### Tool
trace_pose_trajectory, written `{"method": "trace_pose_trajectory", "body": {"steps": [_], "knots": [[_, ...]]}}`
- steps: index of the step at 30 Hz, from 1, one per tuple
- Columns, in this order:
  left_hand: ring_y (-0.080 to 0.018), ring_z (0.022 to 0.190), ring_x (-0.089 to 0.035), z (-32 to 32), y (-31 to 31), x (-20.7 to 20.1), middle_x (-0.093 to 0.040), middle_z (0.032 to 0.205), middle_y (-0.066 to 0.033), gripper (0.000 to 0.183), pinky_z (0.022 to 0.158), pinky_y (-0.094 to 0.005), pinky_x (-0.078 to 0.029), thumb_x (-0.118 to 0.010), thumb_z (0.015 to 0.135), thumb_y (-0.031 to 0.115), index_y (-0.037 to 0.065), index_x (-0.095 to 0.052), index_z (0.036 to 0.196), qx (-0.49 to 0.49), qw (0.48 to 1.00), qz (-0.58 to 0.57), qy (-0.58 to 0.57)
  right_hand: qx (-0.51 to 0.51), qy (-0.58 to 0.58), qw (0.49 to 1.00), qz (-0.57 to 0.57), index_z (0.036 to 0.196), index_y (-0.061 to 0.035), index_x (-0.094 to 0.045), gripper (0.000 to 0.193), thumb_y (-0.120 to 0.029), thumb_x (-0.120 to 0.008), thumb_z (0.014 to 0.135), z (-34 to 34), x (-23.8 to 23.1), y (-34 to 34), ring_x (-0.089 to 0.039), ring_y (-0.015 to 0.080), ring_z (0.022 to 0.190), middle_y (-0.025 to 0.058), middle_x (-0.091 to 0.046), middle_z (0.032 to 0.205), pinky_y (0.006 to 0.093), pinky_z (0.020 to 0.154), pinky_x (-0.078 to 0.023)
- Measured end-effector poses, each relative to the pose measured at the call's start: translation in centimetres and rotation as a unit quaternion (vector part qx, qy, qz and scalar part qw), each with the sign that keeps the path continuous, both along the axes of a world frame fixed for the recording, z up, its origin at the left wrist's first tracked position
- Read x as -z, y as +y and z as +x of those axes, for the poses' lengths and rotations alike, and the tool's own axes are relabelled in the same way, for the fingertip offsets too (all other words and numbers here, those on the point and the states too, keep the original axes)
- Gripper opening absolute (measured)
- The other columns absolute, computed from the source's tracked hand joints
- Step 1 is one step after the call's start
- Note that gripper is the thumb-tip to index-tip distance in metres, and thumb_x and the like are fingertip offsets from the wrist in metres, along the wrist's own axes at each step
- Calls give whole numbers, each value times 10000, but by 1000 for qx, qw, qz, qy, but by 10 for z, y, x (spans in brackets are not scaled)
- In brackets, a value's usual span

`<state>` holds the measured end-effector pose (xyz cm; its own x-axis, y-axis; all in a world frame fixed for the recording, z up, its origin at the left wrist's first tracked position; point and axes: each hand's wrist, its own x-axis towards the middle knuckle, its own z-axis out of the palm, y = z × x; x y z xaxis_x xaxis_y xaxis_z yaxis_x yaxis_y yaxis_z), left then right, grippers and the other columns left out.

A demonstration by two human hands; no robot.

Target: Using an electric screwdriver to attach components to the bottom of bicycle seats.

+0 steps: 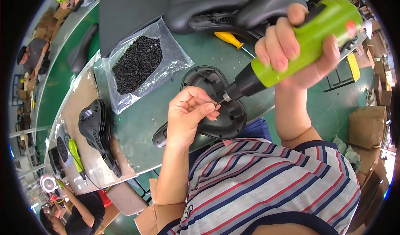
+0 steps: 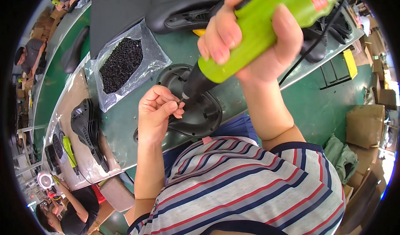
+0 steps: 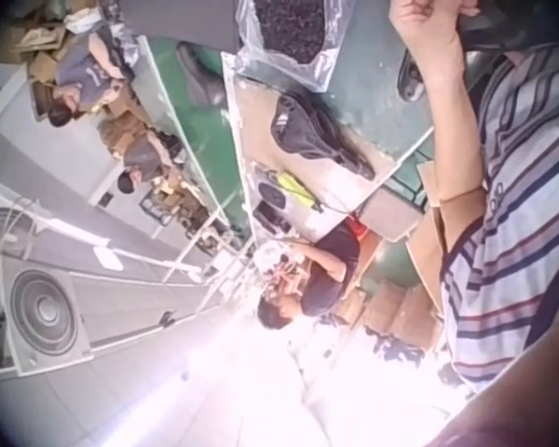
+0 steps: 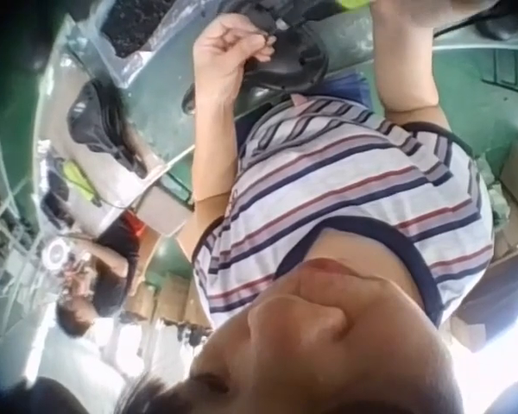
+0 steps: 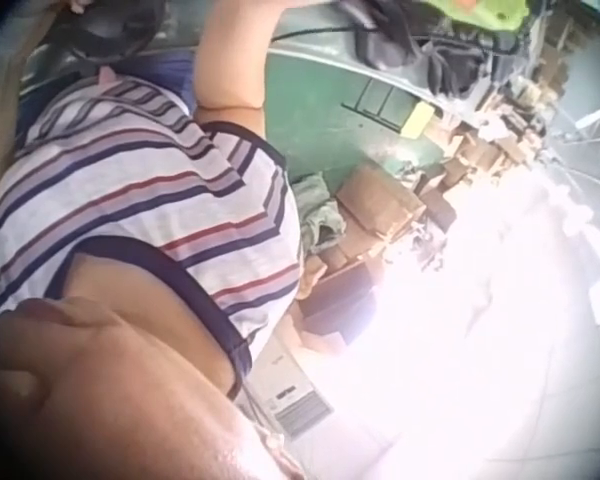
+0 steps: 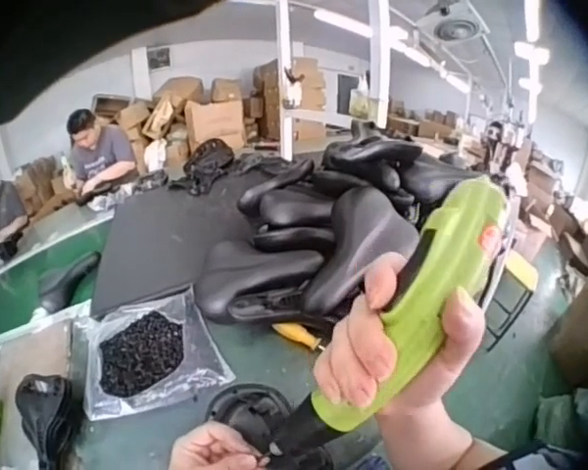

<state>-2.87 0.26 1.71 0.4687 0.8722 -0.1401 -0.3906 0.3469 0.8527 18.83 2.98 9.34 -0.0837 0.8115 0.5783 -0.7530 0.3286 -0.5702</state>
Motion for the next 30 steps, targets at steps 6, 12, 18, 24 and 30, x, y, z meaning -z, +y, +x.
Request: {"method": "trace_pose_trajectory", "body": {"steps": [6,12,18,24,30], "knots": [[-131,700,-630,12,-8,4,-654,799,-103,131,611,-229,-507,-594,788,-58,-10,-579,909,-11,999,-13,36,-115,-86,977,158,1061,-45,-400,496,-375,-637,777,1,1,-3,-579,195,587,49,-554,722,297,518,-443],[-117,808,-628,13,-6,14,-664,863,-91,135,723,-216,-478,-540,843,-17,-26,-619,953,-110,978,42,170,18,-134,985,103,1058,38,-388,506,-352,-559,784,-3,6,21,-517,192,549,93,-502,667,312,514,-426],[-100,809,-613,28,-11,18,-654,865,-58,154,680,-202,-445,-546,836,-17,-19,-615,975,2,987,40,157,116,-223,968,3,976,67,-437,451,-270,-626,744,-18,17,37,-547,189,522,117,-536,623,311,525,-467],[-59,672,-551,25,-10,20,-625,766,-16,136,609,-191,-431,-610,803,15,-10,-622,936,11,986,24,164,85,-245,966,-1,951,69,-454,422,-222,-651,718,-26,23,38,-548,173,520,110,-532,607,285,514,-475],[-51,635,-514,23,-9,21,-605,739,-2,125,594,-190,-427,-625,797,28,-11,-623,915,7,987,23,160,63,-219,974,3,894,35,-460,409,-243,-683,693,-28,33,42,-542,157,525,92,-528,620,275,509,-470]]}}
